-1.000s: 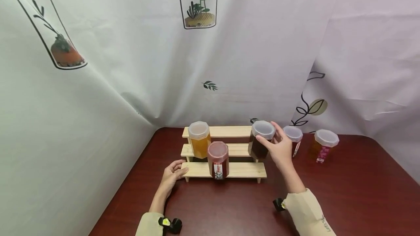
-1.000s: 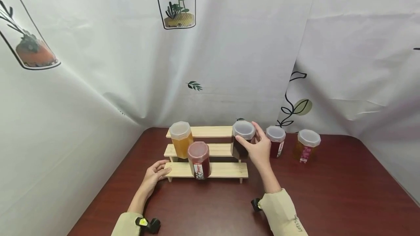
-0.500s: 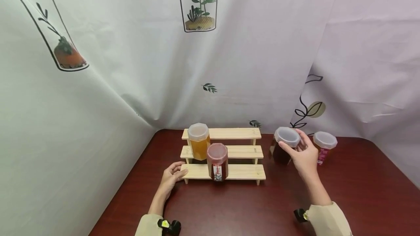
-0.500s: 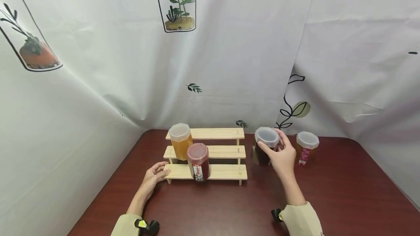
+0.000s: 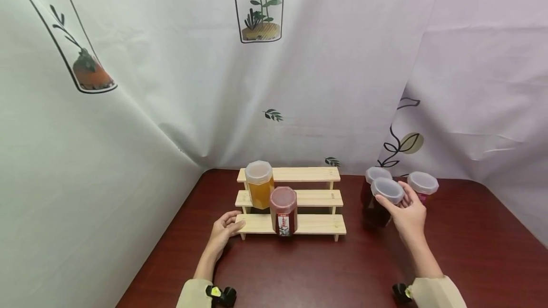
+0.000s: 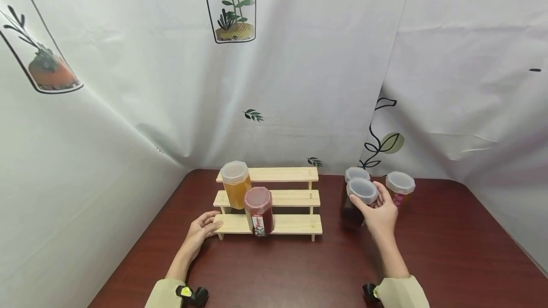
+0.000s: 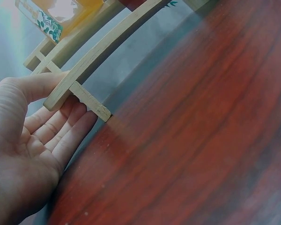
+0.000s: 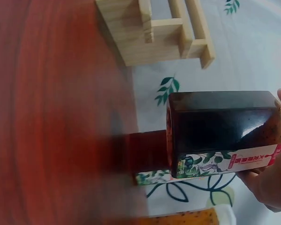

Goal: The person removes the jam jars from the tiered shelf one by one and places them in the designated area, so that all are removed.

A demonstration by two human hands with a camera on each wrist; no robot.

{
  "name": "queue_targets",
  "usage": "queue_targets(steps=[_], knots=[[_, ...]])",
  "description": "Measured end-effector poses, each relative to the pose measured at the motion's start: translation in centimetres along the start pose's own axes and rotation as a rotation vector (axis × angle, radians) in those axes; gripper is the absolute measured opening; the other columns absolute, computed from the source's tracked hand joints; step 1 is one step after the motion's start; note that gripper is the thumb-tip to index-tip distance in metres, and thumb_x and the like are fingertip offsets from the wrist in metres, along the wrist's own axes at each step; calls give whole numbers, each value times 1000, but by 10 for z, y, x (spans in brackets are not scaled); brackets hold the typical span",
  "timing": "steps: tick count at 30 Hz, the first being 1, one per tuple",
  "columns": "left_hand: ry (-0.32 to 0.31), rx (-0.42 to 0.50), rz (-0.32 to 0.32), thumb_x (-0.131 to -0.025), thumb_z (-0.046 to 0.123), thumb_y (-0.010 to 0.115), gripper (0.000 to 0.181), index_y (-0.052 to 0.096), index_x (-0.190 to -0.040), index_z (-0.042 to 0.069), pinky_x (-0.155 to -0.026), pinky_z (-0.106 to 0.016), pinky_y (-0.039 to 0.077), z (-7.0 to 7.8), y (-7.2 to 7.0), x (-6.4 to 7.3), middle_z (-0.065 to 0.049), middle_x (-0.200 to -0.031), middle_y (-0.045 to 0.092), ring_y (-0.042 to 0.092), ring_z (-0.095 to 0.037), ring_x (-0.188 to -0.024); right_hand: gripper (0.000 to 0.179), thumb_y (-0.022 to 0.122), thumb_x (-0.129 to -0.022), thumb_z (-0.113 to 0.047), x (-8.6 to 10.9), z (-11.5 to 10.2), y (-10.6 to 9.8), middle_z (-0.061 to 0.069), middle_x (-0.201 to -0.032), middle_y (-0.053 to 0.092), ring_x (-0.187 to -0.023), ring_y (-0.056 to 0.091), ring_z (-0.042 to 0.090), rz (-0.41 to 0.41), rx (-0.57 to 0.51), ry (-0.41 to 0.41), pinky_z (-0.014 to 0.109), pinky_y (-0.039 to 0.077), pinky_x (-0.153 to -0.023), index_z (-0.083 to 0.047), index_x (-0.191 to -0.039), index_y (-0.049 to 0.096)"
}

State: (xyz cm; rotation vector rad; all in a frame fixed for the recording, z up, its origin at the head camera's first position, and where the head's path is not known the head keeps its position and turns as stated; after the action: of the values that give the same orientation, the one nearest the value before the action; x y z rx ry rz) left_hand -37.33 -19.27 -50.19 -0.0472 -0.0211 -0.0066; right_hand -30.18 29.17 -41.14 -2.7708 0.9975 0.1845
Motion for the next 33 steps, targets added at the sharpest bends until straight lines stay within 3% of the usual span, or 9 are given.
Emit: queue_targets(steps=[5,10,18,23,29,33], knots=[[-3,1,-3,-87,6,69,50,52,-132,-6,-70,-19,54,1,1,0,4,-89,64,63,-4,-76,63,82,-76,-8,-1,8,-2,4,-123,59,-89,52,-13,26,-21,-3,-1,42,-75,-11,-132,54],[1,-3,-5,-87,5,69,50,51,-133,-6,-70,-19,54,0,1,-1,3,-89,63,63,-4,-76,67,82,-76,-8,-2,15,-2,9,-127,58,-86,51,-15,13,-8,12,-2,42,-74,-6,-136,51],[5,-3,-7,-87,5,69,50,51,-132,-6,-70,-19,54,0,1,-2,3,-89,63,63,-4,-75,67,82,-76,-9,-2,26,0,-23,-104,53,-83,49,-19,-14,2,13,-2,40,-74,-6,-135,51],[-1,-5,6,-87,4,69,50,51,-133,-6,-70,-19,55,-1,0,0,2,-91,62,63,-4,-76,68,81,-73,0,-2,32,4,-34,-87,50,-79,50,-17,-32,-40,9,0,41,-72,-2,-133,50],[-6,-7,11,-87,5,69,50,51,-133,-5,-71,-19,55,-1,-1,1,1,-93,63,63,-4,-77,64,77,-71,10,0,33,6,-34,-84,53,-79,52,-15,-33,-116,-11,0,41,-73,1,-129,51],[-4,-7,8,-88,5,69,50,51,-133,-5,-71,-19,55,0,0,0,2,-93,63,63,-4,-77,59,72,-71,17,1,35,9,-28,-90,56,-83,53,-11,-48,-239,1,2,41,-76,-8,-120,54]])
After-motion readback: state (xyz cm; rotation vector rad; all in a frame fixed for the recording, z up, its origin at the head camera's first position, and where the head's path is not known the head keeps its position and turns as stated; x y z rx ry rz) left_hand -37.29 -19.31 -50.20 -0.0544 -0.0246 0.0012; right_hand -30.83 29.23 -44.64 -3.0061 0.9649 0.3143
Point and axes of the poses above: each hand's wrist, its own x-axis away from the middle knuckle, its own y-axis out of the palm, z = x × y, the point moved 7 cm from there along -x, towards the middle knuckle
